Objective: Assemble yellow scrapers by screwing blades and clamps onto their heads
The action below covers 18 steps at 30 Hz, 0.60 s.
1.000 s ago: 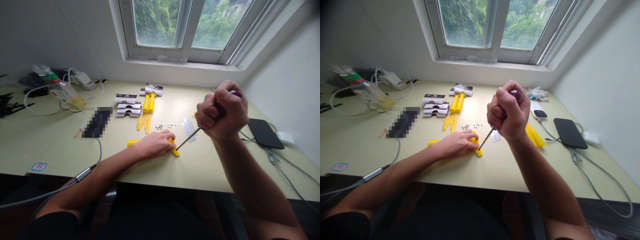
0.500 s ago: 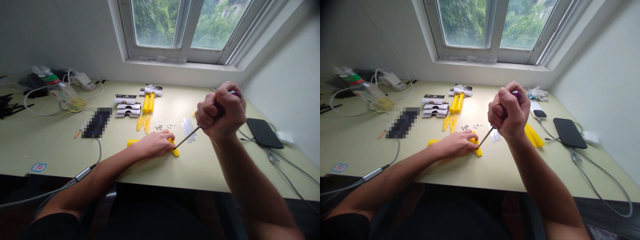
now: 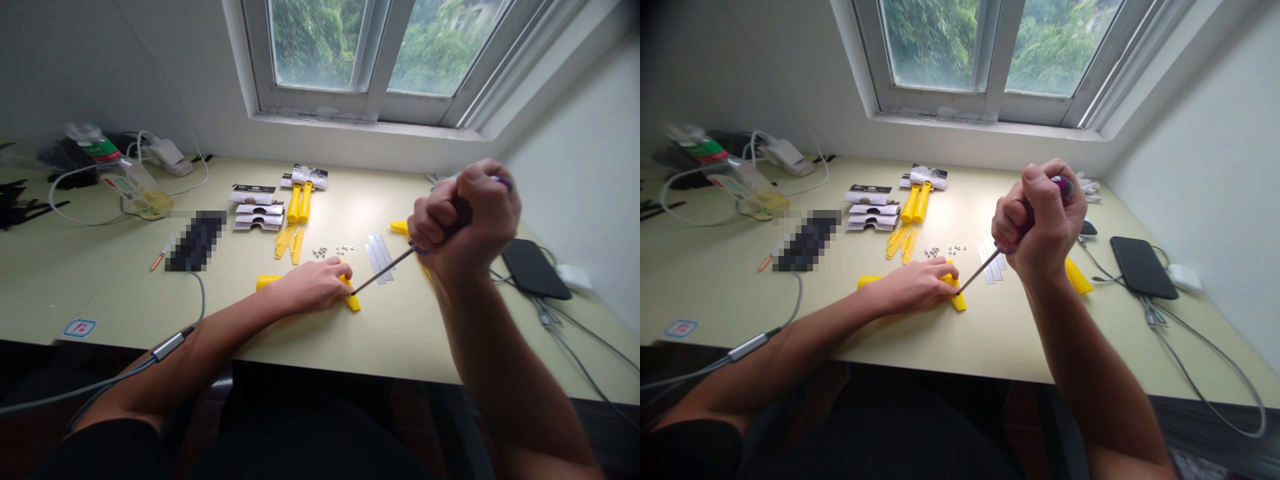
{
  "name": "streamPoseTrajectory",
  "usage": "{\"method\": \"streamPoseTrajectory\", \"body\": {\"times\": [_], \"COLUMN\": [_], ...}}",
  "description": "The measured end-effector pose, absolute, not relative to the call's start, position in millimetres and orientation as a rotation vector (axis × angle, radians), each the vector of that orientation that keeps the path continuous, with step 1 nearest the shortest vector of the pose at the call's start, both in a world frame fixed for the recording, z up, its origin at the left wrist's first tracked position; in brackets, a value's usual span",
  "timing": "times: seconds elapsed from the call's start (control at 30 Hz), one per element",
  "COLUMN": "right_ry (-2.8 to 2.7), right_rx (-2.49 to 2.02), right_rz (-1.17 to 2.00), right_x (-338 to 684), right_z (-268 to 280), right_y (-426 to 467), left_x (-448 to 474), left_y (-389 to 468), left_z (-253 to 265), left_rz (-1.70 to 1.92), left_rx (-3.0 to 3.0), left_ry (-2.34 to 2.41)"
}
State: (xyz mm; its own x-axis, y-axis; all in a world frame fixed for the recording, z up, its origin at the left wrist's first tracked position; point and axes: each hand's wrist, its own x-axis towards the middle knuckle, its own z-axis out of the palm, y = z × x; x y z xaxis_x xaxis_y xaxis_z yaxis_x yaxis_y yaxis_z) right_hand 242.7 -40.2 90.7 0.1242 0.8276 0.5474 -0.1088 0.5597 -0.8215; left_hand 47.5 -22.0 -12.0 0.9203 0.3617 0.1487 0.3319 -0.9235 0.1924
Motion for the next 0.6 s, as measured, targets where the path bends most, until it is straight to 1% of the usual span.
{"method": "streamPoseTrajectory", "body": {"times": [0.07,0.2,0.33,0.43,0.53,0.6], "right_ry": [-1.296,-1.271,-1.332,-1.354,-1.491,-1.578], "right_rx": [-0.731,-0.802,-0.868,-0.684,-0.46,-0.417], "right_rz": [0.789,0.721,0.816,0.887,0.925,0.911], "right_x": [244,244,239,229,216,208], "right_z": [90,90,95,98,98,97], "right_y": [-39,-43,-56,-68,-76,-80], "left_x": [47,47,47,47,47,47], "left_y": [-22,-20,-20,-20,-21,-21], "left_z": [-13,-14,-13,-12,-12,-13], "left_rz": [0.288,0.324,0.331,0.316,0.319,0.336], "left_rx": [2.908,2.866,2.836,2.826,2.804,2.757], "left_ry": [0.527,0.514,0.519,0.526,0.536,0.571]}}
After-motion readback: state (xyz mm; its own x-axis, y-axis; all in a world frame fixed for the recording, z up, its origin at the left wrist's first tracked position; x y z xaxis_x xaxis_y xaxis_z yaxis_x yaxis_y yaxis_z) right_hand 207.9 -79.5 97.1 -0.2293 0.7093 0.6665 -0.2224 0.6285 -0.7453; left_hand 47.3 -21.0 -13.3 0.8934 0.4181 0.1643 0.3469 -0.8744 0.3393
